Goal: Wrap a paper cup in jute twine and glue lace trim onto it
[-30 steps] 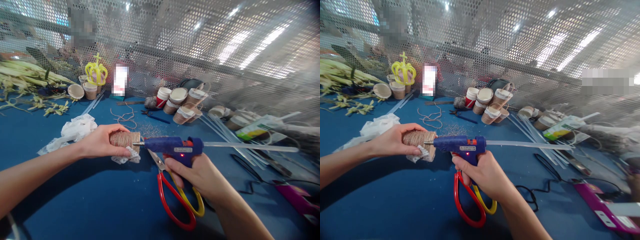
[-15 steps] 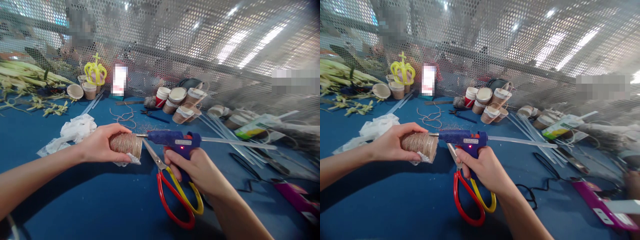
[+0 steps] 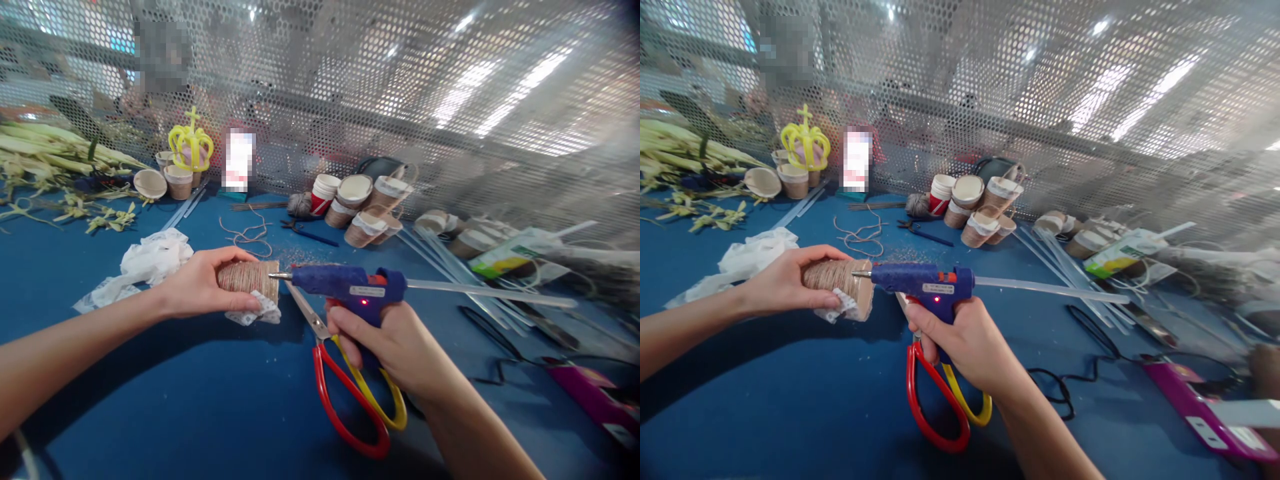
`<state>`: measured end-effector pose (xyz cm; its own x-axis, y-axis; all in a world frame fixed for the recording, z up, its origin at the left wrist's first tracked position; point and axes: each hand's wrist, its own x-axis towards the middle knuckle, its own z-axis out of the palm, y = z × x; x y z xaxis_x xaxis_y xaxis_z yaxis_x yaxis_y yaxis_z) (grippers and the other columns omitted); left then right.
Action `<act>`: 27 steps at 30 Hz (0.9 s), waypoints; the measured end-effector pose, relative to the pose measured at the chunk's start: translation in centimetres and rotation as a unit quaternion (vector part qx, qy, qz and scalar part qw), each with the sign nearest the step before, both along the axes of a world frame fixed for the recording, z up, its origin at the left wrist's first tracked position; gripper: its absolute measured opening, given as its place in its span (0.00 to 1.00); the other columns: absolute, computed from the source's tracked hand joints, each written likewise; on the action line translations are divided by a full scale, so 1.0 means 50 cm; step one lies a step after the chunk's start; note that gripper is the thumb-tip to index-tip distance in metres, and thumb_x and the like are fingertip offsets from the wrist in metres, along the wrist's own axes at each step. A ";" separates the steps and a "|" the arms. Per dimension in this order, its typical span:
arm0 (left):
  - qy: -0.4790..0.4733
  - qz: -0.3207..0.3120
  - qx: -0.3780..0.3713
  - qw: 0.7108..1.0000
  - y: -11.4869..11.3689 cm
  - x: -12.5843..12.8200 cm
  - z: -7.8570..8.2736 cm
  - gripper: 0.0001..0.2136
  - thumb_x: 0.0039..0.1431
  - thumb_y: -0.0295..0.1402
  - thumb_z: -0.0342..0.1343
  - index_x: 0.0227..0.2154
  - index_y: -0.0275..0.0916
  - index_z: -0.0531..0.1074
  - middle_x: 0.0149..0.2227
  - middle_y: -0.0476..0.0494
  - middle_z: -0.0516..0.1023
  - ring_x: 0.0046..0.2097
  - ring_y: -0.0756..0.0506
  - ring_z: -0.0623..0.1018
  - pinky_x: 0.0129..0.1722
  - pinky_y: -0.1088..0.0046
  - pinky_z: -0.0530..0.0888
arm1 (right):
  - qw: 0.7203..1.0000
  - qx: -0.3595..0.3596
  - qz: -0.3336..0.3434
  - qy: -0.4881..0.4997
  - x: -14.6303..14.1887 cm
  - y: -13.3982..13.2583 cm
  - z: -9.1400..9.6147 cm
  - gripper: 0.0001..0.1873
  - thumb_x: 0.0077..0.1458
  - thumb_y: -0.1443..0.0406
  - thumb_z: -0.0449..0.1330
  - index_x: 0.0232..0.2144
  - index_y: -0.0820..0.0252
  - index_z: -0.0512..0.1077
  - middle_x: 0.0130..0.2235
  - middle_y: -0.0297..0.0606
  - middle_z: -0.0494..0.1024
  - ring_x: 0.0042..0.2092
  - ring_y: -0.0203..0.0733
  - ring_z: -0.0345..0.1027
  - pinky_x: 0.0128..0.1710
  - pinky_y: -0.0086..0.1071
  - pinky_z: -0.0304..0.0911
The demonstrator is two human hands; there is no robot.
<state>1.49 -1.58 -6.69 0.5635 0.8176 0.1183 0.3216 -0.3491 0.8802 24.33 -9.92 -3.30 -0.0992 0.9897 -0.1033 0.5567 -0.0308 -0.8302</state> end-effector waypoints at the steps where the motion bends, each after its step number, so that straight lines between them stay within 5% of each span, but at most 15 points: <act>1: -0.001 0.002 -0.018 1.000 0.001 0.001 0.000 0.24 0.40 0.41 0.61 0.40 0.33 0.69 0.35 0.44 0.74 0.33 0.47 0.73 0.33 0.72 0.71 | 1.000 0.000 0.004 -0.001 0.000 0.000 -0.001 0.15 0.54 0.57 0.53 0.20 0.58 0.67 0.12 0.28 0.65 0.18 0.32 0.57 0.24 0.28 0.58; 10: -0.012 0.017 -0.076 0.997 0.005 0.001 -0.001 0.22 0.40 0.43 0.61 0.37 0.35 0.69 0.29 0.48 0.72 0.27 0.50 0.70 0.25 0.76 0.68 | 1.000 -0.005 0.027 -0.013 0.005 0.000 -0.006 0.16 0.53 0.56 0.54 0.19 0.58 0.67 0.12 0.28 0.65 0.18 0.33 0.59 0.25 0.29 0.61; 27: 0.008 0.023 0.169 0.985 -0.006 -0.003 -0.012 0.24 0.39 0.40 0.64 0.41 0.35 0.69 0.37 0.43 0.76 0.36 0.45 0.75 0.37 0.70 0.73 | 1.000 0.016 -0.005 0.006 0.004 0.005 -0.004 0.16 0.53 0.57 0.54 0.18 0.57 0.67 0.12 0.28 0.66 0.17 0.32 0.58 0.23 0.28 0.58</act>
<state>1.34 -1.88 -7.27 0.5305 0.7581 0.3793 0.3576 -0.6058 0.7107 24.53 -9.66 -3.49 -0.0909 0.9933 -0.0707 0.5457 -0.0097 -0.8380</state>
